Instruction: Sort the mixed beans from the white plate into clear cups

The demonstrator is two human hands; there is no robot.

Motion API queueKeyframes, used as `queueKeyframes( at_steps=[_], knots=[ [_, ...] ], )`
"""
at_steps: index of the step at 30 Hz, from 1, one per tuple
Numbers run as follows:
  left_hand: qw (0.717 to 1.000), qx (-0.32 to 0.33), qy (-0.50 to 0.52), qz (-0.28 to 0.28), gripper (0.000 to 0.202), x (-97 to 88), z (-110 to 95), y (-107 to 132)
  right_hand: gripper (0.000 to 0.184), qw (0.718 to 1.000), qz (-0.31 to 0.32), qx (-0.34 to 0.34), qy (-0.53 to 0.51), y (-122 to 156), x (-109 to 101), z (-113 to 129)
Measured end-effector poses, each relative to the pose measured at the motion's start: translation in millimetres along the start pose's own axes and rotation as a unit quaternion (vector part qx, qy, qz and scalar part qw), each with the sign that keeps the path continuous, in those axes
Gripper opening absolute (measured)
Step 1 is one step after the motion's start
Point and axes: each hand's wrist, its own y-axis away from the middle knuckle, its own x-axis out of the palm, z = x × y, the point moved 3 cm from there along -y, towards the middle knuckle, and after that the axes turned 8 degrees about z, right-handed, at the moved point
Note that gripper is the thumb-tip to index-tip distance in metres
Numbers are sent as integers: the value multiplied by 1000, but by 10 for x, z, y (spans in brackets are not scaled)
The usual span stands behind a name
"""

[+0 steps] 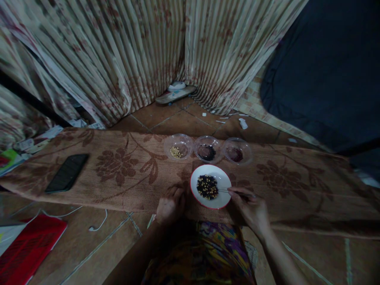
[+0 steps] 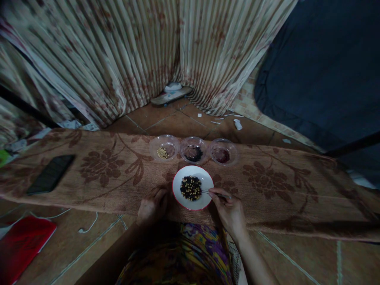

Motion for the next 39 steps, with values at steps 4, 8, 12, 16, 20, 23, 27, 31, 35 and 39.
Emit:
queueKeyframes(
  at_steps=[4, 8, 12, 16, 20, 23, 27, 31, 35, 39],
  knots=[
    [1000, 0, 4, 2, 14, -3, -4, 0, 24, 1000, -4, 4, -2, 4, 9, 11],
    [1000, 2, 11, -5, 14, -11, -5, 1, 24, 1000, -9, 11, -12, 8, 13, 9],
    [1000, -2, 8, 0, 13, -6, -1, 3, 24, 999, -18, 26, -17, 6, -2, 8],
    [1000, -5, 7, -1, 12, -11, -8, 4, 23, 998, -34, 37, -33, 8, -23, -3],
    [1000, -3, 11, -2, 11, -26, -17, 2, 24, 996, -52, 33, -68, 3, -49, 37],
    [1000, 3, 13, -8, 12, -27, -8, 1, 22, 995, -82, 2, -59, -55, -123, 185],
    [1000, 10, 8, -13, 14, -10, 17, -1, 18, 987, -152, -51, -27, -276, -323, 413],
    [1000, 11, 3, -23, 16, -15, 13, 1, 18, 970, -214, -113, -31, -625, -509, 462],
    [999, 8, 1, -36, 17, -42, -14, 4, 19, 956, -265, -113, -52, -881, -559, 329],
    [999, 7, -4, -37, 16, -46, -16, -6, 19, 952, -282, -98, -64, -851, -506, 240]
  ],
)
